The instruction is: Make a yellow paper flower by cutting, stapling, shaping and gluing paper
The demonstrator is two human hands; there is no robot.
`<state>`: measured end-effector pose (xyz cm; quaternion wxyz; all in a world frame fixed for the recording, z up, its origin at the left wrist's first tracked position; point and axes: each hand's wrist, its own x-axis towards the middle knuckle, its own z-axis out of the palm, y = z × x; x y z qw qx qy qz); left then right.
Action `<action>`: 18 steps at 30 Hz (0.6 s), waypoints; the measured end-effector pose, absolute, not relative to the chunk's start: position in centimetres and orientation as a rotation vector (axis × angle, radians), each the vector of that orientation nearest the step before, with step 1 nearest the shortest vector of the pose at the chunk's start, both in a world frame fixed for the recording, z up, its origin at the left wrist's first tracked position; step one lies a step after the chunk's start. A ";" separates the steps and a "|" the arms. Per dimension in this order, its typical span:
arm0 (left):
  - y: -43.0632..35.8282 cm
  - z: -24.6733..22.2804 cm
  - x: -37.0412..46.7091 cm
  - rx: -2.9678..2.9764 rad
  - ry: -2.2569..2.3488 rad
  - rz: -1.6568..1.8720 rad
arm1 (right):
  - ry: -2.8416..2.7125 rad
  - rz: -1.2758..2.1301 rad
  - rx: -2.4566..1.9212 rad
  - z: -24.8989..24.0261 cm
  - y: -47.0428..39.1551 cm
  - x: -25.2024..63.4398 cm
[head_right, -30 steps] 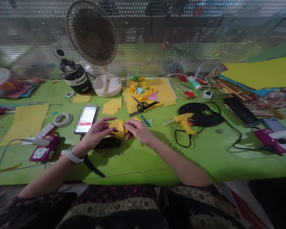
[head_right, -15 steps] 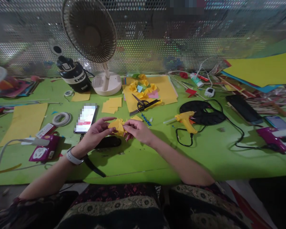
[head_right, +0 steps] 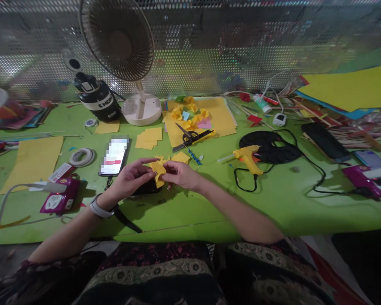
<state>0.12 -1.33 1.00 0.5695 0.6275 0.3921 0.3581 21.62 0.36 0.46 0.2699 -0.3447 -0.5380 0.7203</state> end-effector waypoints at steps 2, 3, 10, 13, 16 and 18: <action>-1.4 1.1 0.0 1.481 0.902 0.838 | -1.463 1.964 -0.944 0.4 0.4 21.7; -1.4 1.1 0.0 1.478 0.889 0.833 | -1.463 1.972 -0.962 0.3 0.5 21.7; -1.5 1.1 0.1 1.404 0.918 0.862 | -1.493 1.931 -0.952 0.4 0.6 22.0; -1.4 1.1 0.3 1.350 0.947 0.899 | -1.490 1.892 -0.927 0.3 0.5 21.9; -1.4 1.1 0.4 1.343 0.955 0.903 | -1.495 1.836 -0.939 0.2 0.3 21.6; -1.5 1.1 0.3 1.350 0.946 0.889 | -1.501 1.812 -0.956 0.2 0.2 21.5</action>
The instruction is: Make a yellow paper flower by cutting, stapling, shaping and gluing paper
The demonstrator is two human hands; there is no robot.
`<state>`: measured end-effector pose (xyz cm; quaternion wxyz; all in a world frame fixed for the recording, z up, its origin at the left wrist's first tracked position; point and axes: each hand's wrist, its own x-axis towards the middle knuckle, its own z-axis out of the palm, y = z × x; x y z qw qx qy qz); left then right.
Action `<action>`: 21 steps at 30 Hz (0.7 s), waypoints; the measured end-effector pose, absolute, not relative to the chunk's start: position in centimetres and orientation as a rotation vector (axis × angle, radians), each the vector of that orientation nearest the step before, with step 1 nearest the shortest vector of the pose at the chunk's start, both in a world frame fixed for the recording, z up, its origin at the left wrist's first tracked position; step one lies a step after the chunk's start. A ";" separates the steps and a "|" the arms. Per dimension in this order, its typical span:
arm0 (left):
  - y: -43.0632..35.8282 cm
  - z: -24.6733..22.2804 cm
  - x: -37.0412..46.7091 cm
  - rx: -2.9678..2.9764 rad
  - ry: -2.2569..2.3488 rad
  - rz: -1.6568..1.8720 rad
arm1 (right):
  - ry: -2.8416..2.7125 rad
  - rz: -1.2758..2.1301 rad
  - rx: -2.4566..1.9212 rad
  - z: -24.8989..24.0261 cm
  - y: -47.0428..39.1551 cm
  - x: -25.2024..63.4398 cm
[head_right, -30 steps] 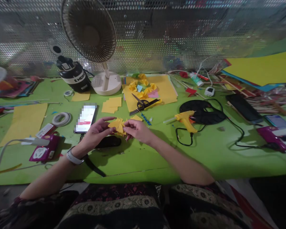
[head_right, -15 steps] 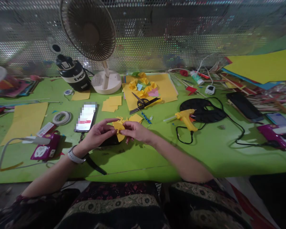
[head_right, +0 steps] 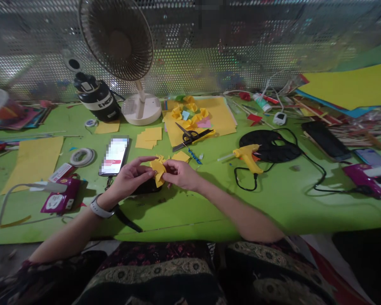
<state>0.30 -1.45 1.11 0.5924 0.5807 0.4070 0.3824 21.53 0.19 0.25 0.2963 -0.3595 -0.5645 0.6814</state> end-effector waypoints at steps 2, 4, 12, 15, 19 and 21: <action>-1.4 1.2 0.2 1.338 0.900 0.862 | -1.482 1.827 -0.937 0.3 0.2 21.6; -1.4 1.2 0.0 1.300 0.834 0.826 | -1.454 1.879 -0.898 0.4 0.2 21.7; -1.4 1.4 0.0 1.281 0.862 0.756 | -1.452 2.032 -0.892 -0.2 0.4 21.9; -1.5 1.4 0.0 1.319 0.914 0.761 | -1.451 2.056 -0.876 -0.2 0.2 21.8; -1.6 1.6 0.0 1.373 0.971 0.797 | -1.470 2.061 -0.841 0.3 0.1 21.9; -1.6 1.6 0.1 1.385 0.983 0.812 | -1.470 2.050 -0.850 0.7 0.0 21.8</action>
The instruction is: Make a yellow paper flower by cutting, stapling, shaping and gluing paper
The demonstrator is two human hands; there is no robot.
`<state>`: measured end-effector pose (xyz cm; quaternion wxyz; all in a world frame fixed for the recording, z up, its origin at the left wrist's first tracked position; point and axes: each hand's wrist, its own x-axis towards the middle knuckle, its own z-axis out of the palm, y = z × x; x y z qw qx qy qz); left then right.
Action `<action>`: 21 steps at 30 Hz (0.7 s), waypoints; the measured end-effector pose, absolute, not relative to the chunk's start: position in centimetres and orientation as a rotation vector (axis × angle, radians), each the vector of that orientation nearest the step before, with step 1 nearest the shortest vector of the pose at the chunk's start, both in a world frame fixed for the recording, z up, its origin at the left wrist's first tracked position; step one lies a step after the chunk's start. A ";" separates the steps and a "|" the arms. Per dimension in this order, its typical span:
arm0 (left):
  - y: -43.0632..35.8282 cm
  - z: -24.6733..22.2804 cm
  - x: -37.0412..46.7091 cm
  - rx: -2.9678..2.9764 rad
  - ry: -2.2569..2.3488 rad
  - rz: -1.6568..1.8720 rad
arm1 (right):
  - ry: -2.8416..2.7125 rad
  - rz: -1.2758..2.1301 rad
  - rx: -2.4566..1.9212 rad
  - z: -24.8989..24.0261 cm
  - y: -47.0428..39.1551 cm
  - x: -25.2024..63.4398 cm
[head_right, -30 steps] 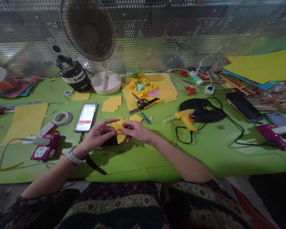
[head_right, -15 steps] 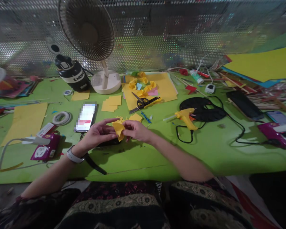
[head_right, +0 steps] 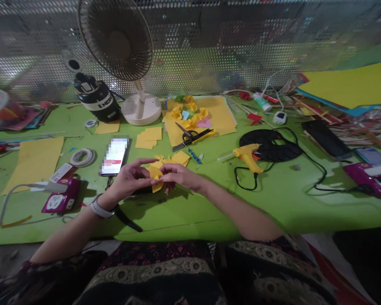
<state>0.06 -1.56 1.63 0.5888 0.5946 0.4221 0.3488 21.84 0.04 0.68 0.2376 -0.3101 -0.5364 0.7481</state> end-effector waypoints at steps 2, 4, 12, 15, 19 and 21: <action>-1.5 1.7 0.1 1.384 0.989 0.819 | -1.477 2.028 -0.872 0.9 0.0 21.7; -1.6 1.7 0.2 1.388 1.006 0.822 | -1.490 1.984 -0.887 0.9 -0.2 21.5; -1.6 1.5 0.2 1.416 1.028 0.822 | -1.589 1.648 -0.990 0.4 -0.9 20.9; -1.3 1.2 0.0 1.374 0.968 0.829 | -1.539 1.643 -0.978 0.6 -0.7 21.1; -1.0 0.9 -0.3 1.380 0.920 0.868 | -1.475 1.694 -0.943 1.0 -0.5 21.4; -1.0 0.9 -0.3 1.390 0.909 0.905 | -1.468 1.694 -0.936 1.1 -0.5 21.5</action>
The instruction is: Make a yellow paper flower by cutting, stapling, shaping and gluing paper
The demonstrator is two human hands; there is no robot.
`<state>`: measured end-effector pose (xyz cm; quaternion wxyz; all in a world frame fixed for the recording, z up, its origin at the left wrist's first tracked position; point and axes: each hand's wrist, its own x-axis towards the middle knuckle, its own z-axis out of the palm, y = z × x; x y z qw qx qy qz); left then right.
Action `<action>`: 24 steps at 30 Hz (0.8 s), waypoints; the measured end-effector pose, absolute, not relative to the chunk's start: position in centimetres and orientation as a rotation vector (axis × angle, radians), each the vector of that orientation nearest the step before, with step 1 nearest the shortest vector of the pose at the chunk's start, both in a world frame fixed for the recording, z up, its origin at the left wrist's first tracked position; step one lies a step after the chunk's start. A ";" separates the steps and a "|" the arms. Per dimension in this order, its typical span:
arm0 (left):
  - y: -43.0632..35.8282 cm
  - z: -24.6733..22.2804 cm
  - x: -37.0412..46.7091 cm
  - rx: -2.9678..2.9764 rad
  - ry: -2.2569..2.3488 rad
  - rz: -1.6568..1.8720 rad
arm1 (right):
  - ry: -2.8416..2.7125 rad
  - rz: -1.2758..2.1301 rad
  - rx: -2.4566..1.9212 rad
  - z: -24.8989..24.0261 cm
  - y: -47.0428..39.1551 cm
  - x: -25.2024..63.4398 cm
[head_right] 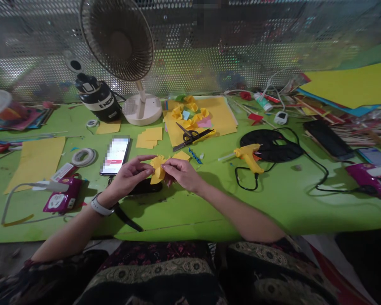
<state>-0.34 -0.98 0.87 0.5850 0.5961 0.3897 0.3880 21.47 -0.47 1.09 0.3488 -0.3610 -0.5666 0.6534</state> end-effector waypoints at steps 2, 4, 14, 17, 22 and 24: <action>-1.0 0.8 -0.3 1.400 0.905 0.944 | -1.459 1.674 -0.941 1.1 -0.5 21.4; -1.1 0.8 -0.3 1.408 0.900 0.967 | -1.450 1.634 -0.967 1.0 -0.6 21.3; -1.9 0.3 0.5 1.639 1.024 1.051 | -1.349 1.513 -1.060 0.3 -0.9 20.7; -1.9 0.6 0.6 1.578 1.033 1.051 | -1.372 1.551 -1.050 0.2 -0.9 20.6; -1.7 0.7 0.4 1.540 1.066 1.044 | -1.456 1.578 -1.055 0.0 -1.0 20.7; -1.6 0.6 0.3 1.515 1.073 1.050 | -1.474 1.547 -1.070 0.0 -0.9 20.9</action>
